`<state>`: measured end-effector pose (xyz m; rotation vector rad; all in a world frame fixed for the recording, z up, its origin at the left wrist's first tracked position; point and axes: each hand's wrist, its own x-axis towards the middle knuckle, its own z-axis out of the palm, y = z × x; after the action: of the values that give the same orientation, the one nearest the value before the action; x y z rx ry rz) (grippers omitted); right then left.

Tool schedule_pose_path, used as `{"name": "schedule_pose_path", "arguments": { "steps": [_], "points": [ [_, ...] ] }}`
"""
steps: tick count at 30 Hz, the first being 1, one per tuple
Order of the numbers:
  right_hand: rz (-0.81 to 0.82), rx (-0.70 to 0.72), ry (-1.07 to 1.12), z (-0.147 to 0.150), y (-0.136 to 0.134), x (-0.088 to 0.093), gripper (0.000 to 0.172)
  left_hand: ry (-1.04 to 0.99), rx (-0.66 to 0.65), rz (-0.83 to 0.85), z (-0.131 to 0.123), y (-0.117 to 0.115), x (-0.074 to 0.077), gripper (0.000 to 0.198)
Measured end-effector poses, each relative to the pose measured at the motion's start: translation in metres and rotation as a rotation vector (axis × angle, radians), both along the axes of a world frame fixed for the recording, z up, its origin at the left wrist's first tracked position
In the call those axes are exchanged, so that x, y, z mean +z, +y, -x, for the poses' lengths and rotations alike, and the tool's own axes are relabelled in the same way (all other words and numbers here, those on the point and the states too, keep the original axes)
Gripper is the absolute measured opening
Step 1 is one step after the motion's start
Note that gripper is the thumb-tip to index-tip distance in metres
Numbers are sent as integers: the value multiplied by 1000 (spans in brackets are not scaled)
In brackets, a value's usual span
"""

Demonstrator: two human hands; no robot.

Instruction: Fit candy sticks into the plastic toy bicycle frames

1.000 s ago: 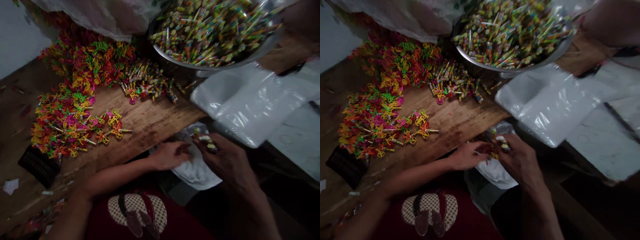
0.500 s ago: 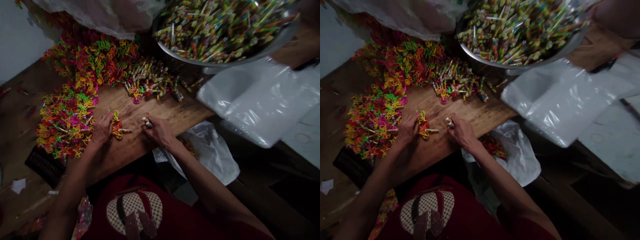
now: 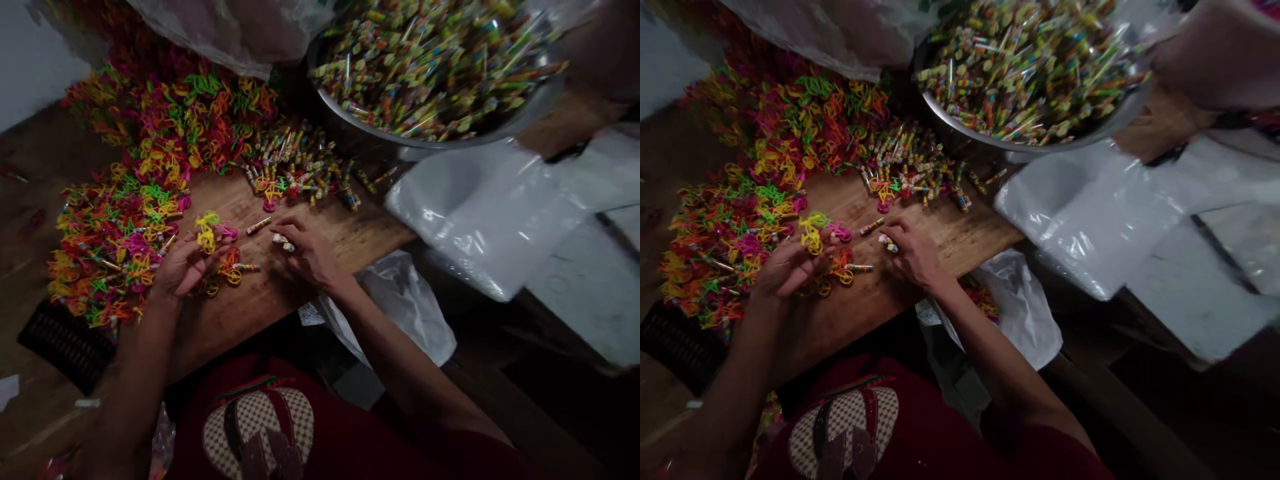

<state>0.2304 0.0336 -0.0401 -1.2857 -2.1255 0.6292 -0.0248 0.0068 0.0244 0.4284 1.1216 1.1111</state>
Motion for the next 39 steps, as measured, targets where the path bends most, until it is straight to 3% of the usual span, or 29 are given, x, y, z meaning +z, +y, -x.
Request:
{"name": "schedule_pose_path", "arguments": {
  "steps": [3,6,8,13,16,20,24,28,34,39],
  "points": [
    [-36,46,-90,14,22,-2,37,-82,-22,42,-17,-1,-5,33],
    [7,118,-194,30,42,-5,31,-94,2,75,-24,-2,-9,32],
    [39,91,-214,35,43,-7,26,-92,3,72,-24,-3,-11,31],
    [107,64,168,29,7,-3,18,-90,-2,101,-32,-4,-18,27],
    [68,48,338,28,-11,1,20,-79,4,100,-46,-3,-21,23],
    [-4,91,260,30,-11,1,27,-24,29,45,-60,-5,-22,27],
    [-17,97,177,28,-9,5,33,82,-84,22,-57,-5,-23,14],
    [-21,73,344,21,-15,15,22,51,-146,91,-49,-2,-21,11],
    [118,-179,534,16,-35,14,17,5,-72,177,-52,-7,-17,6],
    [114,-146,521,22,-36,10,20,8,-53,196,-60,-14,-7,6]
  ]
}}
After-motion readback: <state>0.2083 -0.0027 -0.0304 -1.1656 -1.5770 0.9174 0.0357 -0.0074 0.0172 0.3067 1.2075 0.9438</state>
